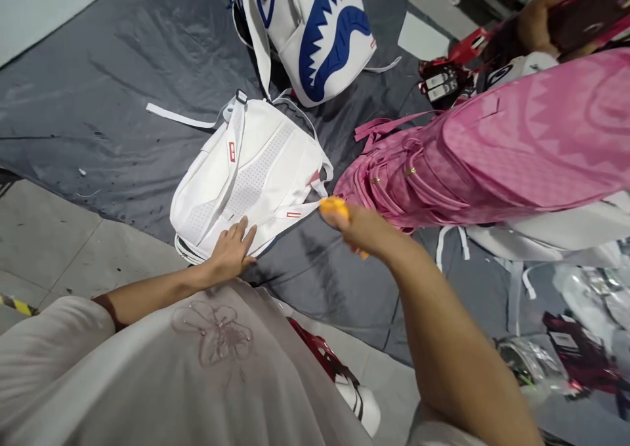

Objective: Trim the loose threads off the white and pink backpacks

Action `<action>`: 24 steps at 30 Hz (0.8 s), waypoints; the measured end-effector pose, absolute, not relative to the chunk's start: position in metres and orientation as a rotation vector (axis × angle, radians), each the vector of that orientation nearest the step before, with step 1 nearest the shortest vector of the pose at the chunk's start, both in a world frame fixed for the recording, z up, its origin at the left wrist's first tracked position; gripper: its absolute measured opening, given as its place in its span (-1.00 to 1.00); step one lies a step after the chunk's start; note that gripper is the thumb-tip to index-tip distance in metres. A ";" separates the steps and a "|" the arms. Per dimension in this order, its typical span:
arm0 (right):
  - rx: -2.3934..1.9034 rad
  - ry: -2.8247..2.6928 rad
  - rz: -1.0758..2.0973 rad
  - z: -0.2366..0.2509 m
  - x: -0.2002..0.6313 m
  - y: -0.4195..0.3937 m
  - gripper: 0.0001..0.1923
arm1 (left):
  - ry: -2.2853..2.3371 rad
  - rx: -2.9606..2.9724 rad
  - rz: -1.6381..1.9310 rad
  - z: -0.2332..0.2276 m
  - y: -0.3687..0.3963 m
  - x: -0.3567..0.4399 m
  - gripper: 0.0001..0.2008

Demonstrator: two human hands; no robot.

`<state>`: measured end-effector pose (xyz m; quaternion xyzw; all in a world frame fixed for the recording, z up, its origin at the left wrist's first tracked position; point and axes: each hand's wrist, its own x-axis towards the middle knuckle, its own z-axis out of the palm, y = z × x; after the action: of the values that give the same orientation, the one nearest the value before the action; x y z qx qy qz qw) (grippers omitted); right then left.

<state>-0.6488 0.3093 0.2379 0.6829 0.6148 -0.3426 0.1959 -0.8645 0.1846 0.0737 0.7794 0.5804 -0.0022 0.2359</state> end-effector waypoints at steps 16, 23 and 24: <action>1.559 1.960 -1.005 0.174 -0.619 0.255 -0.59 | 1.783 2.193 -0.149 0.046 0.161 -0.814 -0.45; 1.738 1.754 -1.234 0.177 -0.569 0.236 -0.61 | 1.796 2.171 -0.134 0.044 0.156 -0.811 -0.44; 1.754 1.793 -1.241 0.176 -0.572 0.235 -0.62 | 1.793 2.169 -0.134 0.044 0.156 -0.811 -0.43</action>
<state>-0.5722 0.2354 0.1762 0.6177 0.6311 -0.4371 0.1706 -0.8108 0.1565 0.0439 0.7598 0.6281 -0.0469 0.1614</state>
